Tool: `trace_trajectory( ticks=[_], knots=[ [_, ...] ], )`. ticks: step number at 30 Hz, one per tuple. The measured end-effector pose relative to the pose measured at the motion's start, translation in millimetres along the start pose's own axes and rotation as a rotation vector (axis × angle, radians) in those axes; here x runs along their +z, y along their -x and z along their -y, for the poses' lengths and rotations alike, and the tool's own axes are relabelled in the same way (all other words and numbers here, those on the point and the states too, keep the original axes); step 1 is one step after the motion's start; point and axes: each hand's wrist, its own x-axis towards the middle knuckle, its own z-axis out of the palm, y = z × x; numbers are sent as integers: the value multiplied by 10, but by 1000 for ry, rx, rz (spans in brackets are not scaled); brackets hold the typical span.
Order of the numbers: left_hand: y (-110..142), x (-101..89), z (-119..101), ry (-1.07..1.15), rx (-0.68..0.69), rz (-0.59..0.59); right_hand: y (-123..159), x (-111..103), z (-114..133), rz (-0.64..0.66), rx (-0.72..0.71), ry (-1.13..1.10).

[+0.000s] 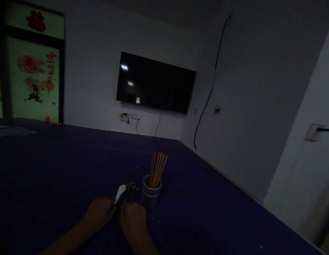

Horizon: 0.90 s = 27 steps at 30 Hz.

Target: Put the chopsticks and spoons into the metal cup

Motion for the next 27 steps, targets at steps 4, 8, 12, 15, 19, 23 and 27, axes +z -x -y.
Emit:
trace_trajectory(
  ticks=[4,8,12,15,19,23,27],
  knots=[
    [3,-4,11,4,-37,10,-2,-20,1,15,-11,-21],
    [-4,8,16,-3,-32,15,-3,-19,10,40,2,-17],
    [-2,0,2,-18,-32,23,-5,0,6,47,-4,-28],
    [-6,-13,-9,-26,-27,32,-6,11,0,41,-5,-29],
    [-20,-16,-10,-52,-13,48,-8,-1,0,56,3,-38],
    [-34,-2,1,-57,-46,64,-11,-20,7,66,6,-58],
    [-37,-22,15,-22,-87,40,-12,-12,3,34,7,-91]
  ],
)
